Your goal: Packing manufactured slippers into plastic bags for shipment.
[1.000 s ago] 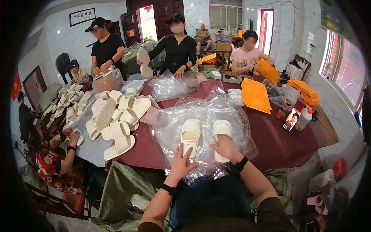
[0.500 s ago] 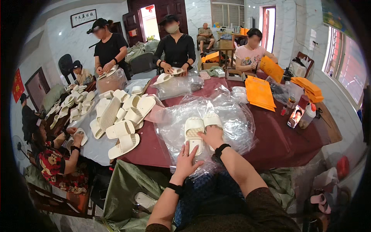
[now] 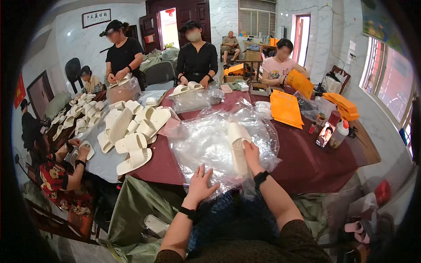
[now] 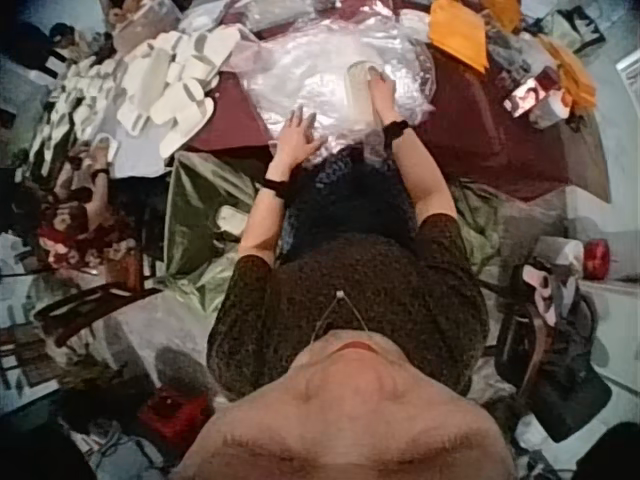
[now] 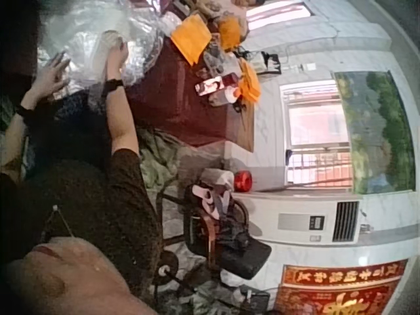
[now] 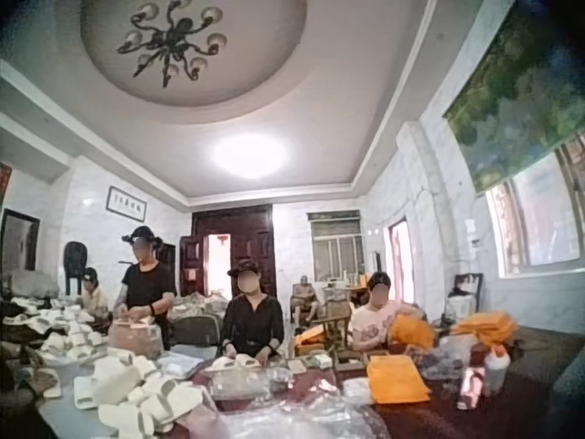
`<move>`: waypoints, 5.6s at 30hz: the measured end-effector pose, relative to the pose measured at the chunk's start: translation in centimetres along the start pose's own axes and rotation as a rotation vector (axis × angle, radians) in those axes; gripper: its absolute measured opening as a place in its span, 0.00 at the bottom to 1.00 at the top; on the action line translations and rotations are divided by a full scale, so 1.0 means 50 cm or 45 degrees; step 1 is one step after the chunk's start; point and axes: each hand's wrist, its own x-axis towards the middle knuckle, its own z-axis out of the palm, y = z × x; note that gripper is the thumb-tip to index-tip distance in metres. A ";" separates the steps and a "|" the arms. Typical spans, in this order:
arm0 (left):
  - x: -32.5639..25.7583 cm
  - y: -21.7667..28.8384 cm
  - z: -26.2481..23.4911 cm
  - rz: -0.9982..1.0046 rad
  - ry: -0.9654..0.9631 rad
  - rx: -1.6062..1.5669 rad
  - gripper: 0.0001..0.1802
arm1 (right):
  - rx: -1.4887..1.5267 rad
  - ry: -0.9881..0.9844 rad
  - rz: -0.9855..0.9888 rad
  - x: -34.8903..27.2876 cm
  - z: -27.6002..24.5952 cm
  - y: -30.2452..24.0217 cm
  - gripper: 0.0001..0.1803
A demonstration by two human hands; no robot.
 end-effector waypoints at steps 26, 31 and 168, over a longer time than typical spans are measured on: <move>0.156 0.065 0.013 -0.417 0.355 -1.405 0.23 | 0.160 -0.174 0.192 -0.100 -0.011 -0.048 0.13; 0.171 -0.033 -0.011 -0.501 0.414 -1.070 0.20 | -0.011 0.014 -0.091 -0.064 -0.028 -0.060 0.14; 0.087 0.069 -0.063 -0.807 -0.520 -1.989 0.23 | -0.829 -0.199 -0.328 0.035 0.105 -0.133 0.18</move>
